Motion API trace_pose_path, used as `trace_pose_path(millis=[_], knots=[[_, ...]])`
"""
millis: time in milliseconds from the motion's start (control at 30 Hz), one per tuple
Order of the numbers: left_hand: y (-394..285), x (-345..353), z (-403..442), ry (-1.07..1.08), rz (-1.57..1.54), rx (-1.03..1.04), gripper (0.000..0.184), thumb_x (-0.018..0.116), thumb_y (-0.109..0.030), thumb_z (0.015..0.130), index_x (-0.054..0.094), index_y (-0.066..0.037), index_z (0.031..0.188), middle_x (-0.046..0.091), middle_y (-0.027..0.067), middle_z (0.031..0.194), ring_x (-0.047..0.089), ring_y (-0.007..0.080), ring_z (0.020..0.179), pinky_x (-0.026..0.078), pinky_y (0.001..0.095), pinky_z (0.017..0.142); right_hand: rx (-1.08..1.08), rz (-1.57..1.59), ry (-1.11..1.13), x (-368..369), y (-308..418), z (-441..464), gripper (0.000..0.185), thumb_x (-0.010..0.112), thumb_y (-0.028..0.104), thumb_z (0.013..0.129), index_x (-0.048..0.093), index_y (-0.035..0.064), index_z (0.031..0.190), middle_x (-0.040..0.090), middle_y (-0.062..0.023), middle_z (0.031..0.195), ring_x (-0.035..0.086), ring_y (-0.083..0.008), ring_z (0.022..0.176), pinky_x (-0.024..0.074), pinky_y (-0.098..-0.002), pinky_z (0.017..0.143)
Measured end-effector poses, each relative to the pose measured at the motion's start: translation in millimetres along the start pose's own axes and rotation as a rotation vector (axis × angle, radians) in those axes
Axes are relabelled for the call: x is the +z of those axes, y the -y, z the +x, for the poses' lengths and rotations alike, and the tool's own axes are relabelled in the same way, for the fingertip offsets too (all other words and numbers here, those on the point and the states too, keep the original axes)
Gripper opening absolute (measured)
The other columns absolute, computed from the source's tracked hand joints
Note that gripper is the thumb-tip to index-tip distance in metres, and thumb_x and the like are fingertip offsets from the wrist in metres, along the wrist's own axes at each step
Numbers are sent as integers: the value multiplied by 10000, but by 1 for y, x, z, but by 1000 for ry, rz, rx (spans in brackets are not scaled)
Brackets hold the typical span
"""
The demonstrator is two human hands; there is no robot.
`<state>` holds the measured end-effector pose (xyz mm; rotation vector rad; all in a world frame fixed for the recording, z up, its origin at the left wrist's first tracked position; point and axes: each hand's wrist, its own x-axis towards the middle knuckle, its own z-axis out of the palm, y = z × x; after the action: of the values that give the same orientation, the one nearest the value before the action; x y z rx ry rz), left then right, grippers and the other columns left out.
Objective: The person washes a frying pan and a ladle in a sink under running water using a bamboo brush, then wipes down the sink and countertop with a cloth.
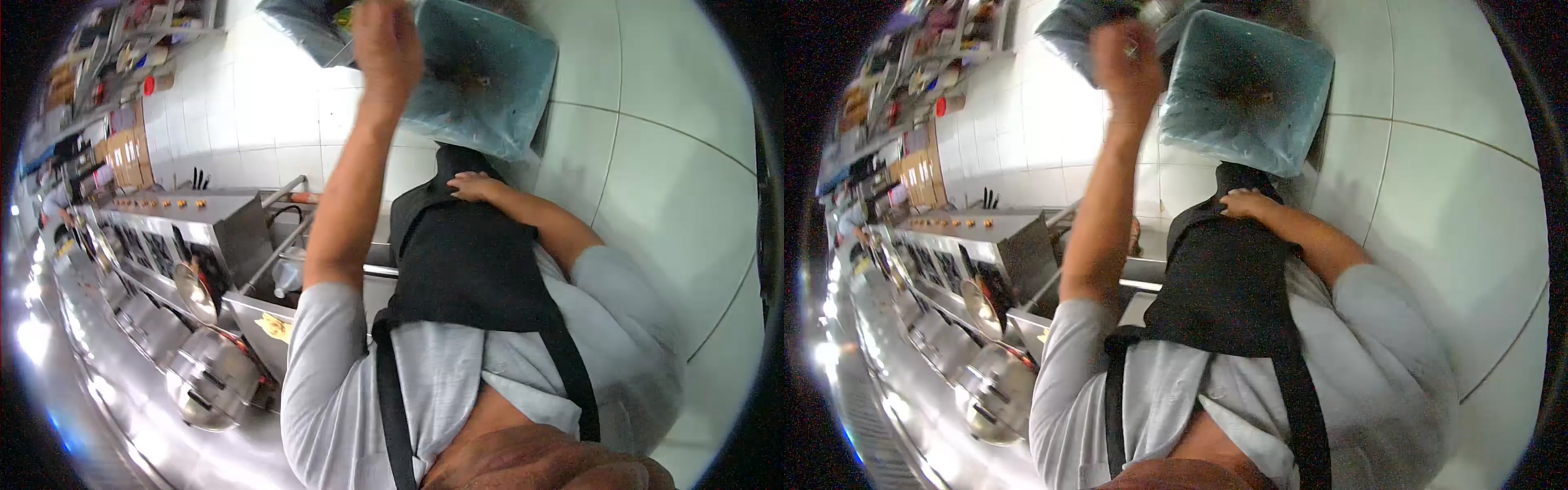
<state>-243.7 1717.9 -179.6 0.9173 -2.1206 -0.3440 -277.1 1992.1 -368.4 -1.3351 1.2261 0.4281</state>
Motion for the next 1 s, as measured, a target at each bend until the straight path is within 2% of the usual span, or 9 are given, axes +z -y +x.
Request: trace_pose_path(millis=[33, 100, 233, 400, 500, 567, 733, 867, 1000], knots=[[11, 34, -36, 294, 308, -69, 228, 586, 44, 740, 615, -77, 931, 583, 117, 863, 609, 282, 815, 474, 384, 788, -3, 55, -1, 2, -13, -1, 579, 462, 522, 887, 447, 191, 1361, 388, -106, 1427, 331, -323, 1331, 261, -538, 1051], [69, 90, -157, 1040, 344, 445, 155, 542, -99, 788, 605, -63, 925, 611, 156, 875, 597, 306, 894, 454, 443, 766, 43, 233, 1, 27, -12, -8, 611, 402, 542, 900, 410, 165, 1382, 359, -114, 1447, 300, -335, 1346, 221, -523, 1077], [53, 106, -135, 604, -27, 179, 109, 549, -82, 797, 590, -73, 898, 607, 149, 883, 592, 340, 863, 438, 458, 749, 144, 454, -113, 17, -42, 11, 679, 296, 572, 922, 340, 105, 1413, 323, -141, 1464, 250, -351, 1365, 139, -480, 1123], [26, -20, 1, 320, -126, -165, 117, 618, -43, 792, 558, -35, 892, 593, 174, 845, 578, 373, 804, 453, 454, 716, 21, -29, 118, -45, 19, 26, 508, 308, 457, 929, 507, 149, 1281, 407, -119, 1411, 353, -347, 1302, 225, -523, 1073], [33, -121, -18, 50, -214, -515, 129, 661, -79, 810, 589, 4, 877, 604, 127, 823, 594, 202, 807, 475, 319, 727, -202, 197, 310, -71, 31, 43, 406, 420, 344, 896, 600, 73, 1138, 584, -158, 1202, 524, -327, 1139, 360, -414, 980], [15, -246, -97, -259, -42, -863, 101, 626, -111, 871, 581, -24, 896, 593, 43, 813, 542, 94, 792, 446, 242, 699, -271, -234, 467, -73, 44, 101, 399, 451, 328, 886, 597, 51, 1134, 620, -160, 1142, 564, -321, 1082, 395, -367, 923], [-94, -400, -337, -1240, 406, -1027, 127, 617, -145, 893, 564, -32, 918, 562, 8, 830, 516, 81, 754, 447, 241, 674, -650, -621, 523, -104, 125, 88, 385, 535, 321, 832, 637, -1, 1016, 659, -192, 1010, 626, -303, 970, 462, -415, 825], [-213, -376, -580, -1644, 772, -1543, 138, 630, -144, 839, 560, -27, 861, 538, 16, 742, 490, 104, 670, 434, 267, 601, -367, -833, 567, -78, 211, 92, 403, 559, 369, 832, 646, 40, 1047, 648, -201, 1056, 619, -318, 993, 465, -413, 836], [-268, -300, -632, -2049, 539, -1929, 201, 628, -177, 788, 587, -13, 897, 564, 53, 766, 528, 151, 687, 461, 309, 601, -515, -1034, 560, -53, 253, 132, 441, 515, 415, 860, 656, 53, 1069, 652, -173, 1070, 603, -329, 1014, 457, -414, 858]])
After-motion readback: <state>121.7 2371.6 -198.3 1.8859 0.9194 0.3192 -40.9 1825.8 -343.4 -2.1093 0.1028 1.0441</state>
